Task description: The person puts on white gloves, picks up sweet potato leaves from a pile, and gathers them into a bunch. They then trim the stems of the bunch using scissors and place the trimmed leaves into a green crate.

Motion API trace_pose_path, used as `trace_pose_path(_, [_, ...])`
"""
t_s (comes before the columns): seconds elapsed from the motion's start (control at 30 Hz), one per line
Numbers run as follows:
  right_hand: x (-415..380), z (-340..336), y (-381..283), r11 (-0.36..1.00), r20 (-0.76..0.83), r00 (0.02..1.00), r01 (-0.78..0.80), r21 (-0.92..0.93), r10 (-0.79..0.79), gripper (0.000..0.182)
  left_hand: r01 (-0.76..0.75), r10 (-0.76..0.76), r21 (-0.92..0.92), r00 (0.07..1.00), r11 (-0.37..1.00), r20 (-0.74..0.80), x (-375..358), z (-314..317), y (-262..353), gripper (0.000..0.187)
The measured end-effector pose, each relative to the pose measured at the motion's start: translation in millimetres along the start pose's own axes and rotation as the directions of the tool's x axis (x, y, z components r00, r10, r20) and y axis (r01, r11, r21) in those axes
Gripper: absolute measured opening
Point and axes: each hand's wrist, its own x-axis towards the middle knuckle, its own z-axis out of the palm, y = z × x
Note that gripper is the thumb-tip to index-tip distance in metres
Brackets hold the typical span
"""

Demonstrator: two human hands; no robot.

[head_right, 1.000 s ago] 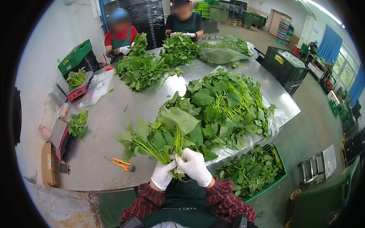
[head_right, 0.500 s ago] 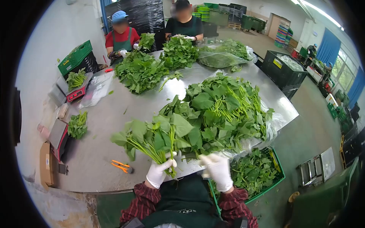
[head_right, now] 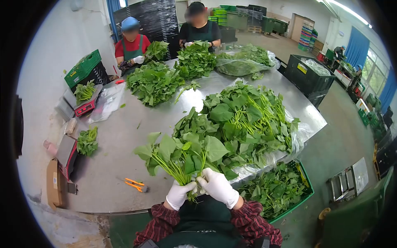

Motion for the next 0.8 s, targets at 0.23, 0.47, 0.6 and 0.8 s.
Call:
trace_pose_path(0.23, [-1.5,15.7,39.0,0.718,-0.231,0.758,0.405,-0.566,-0.610,0.017,0.024,-0.026,-0.033,0.999,0.999,-0.045,-0.1,21.3,-9.1,0.018])
trace_pose_path(0.47, [-14.8,16.7,42.2,0.894,-0.596,0.668,0.292,-0.339,-0.445,0.013,0.057,-0.058,-0.067,0.998,0.996,-0.006,-3.2,43.5,-0.7,0.017])
trace_pose_path(0.6, [-29.3,-38.8,22.4,0.778,-0.556,0.818,0.253,0.576,0.146,0.018,0.036,-0.052,-0.200,0.996,0.979,-0.075,1.4,17.0,3.4,0.021])
trace_pose_path(0.8, [-45.8,-112.7,72.8,0.915,-0.898,0.421,0.300,0.271,0.128,0.032,0.000,-0.003,-0.183,1.000,0.983,-0.014,-1.4,4.9,21.1,0.020])
